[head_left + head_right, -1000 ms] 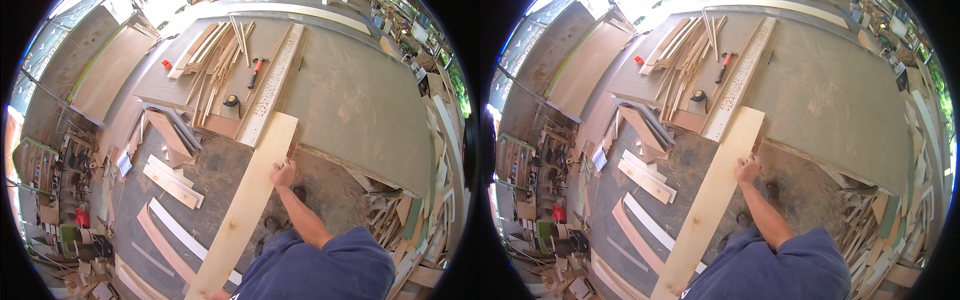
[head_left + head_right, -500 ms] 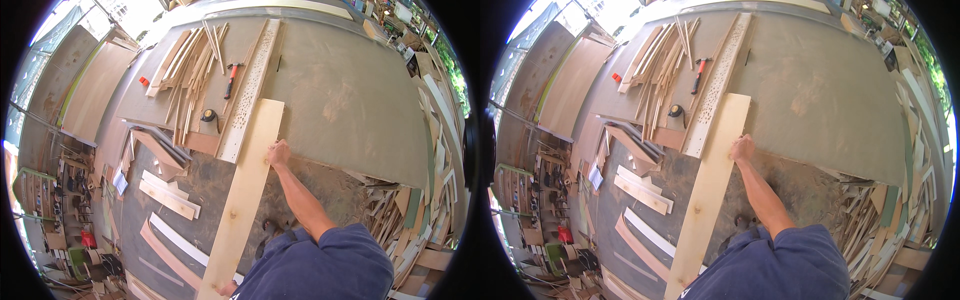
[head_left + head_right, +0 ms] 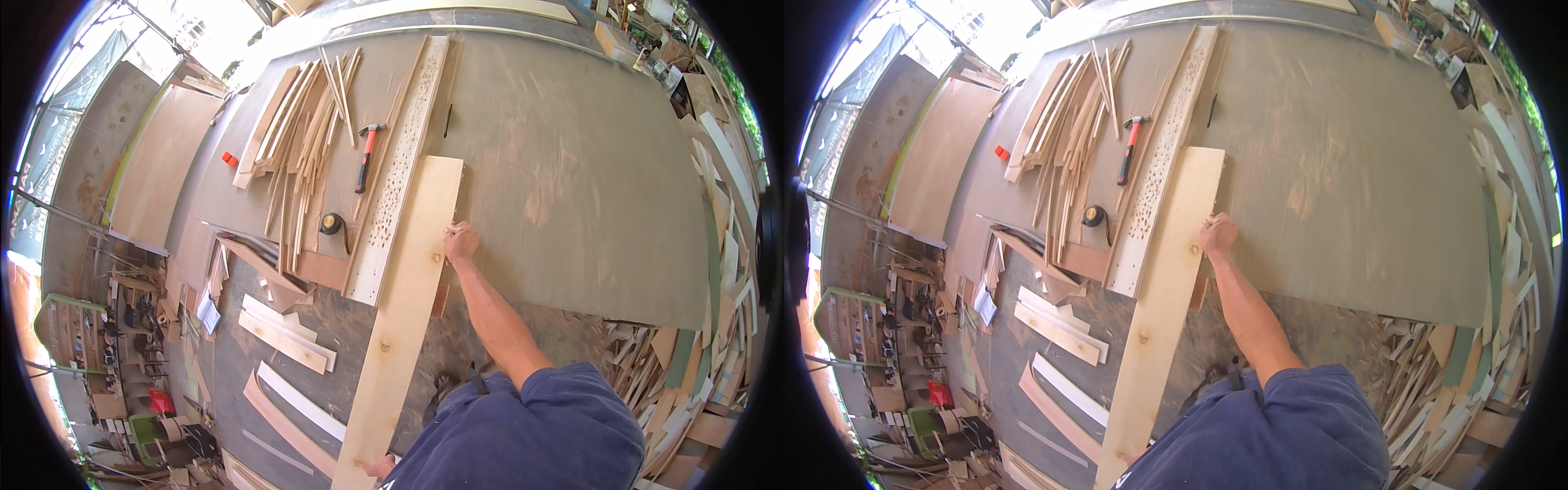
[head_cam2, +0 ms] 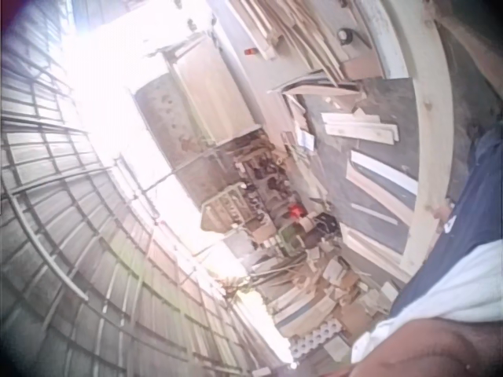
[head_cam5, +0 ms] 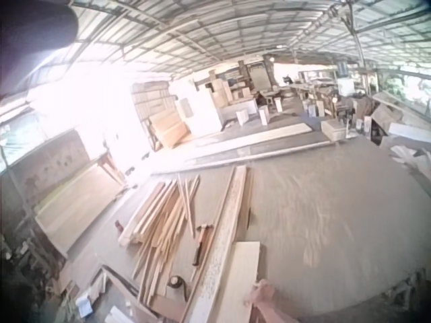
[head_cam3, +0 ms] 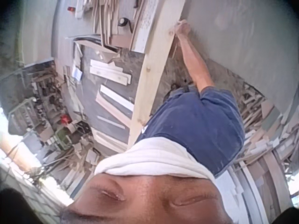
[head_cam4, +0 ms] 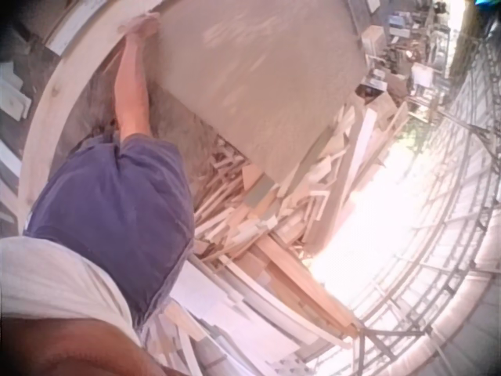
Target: The person arranges thin wooden strips on a workbench, then uses a hammer to tap a larger wooden plank into place. They measure the plank with a tape measure and continue assembling the wooden frame by hand.
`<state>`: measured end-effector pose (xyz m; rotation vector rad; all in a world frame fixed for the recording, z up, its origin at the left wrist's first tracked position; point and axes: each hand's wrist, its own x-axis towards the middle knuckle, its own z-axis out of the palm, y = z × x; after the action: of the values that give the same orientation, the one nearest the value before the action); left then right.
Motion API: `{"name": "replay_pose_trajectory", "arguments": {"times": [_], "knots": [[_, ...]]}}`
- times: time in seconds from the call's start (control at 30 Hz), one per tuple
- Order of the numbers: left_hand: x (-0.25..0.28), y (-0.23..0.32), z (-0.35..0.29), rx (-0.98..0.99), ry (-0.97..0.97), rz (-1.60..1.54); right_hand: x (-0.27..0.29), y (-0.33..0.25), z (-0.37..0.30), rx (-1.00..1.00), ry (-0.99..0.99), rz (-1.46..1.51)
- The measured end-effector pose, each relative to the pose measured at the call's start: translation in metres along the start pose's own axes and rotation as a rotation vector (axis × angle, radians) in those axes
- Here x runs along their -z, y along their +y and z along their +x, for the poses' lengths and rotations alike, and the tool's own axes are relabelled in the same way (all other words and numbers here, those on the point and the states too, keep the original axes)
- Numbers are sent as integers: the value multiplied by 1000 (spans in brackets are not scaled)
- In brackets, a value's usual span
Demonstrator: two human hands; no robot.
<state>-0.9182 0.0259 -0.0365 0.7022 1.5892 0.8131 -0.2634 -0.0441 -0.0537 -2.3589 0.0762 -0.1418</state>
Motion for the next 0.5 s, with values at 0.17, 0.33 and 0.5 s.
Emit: {"name": "replay_pose_trajectory", "arguments": {"times": [0.17,0.33,0.5], "knots": [[-38,-4,-9,-3,-28,21,2,0,47,-34,0,23],[-70,-6,-14,-10,-50,47,0,-2,83,-127,-60,-79],[-98,-6,-16,-13,-65,71,-6,7,111,-42,74,48]]}}
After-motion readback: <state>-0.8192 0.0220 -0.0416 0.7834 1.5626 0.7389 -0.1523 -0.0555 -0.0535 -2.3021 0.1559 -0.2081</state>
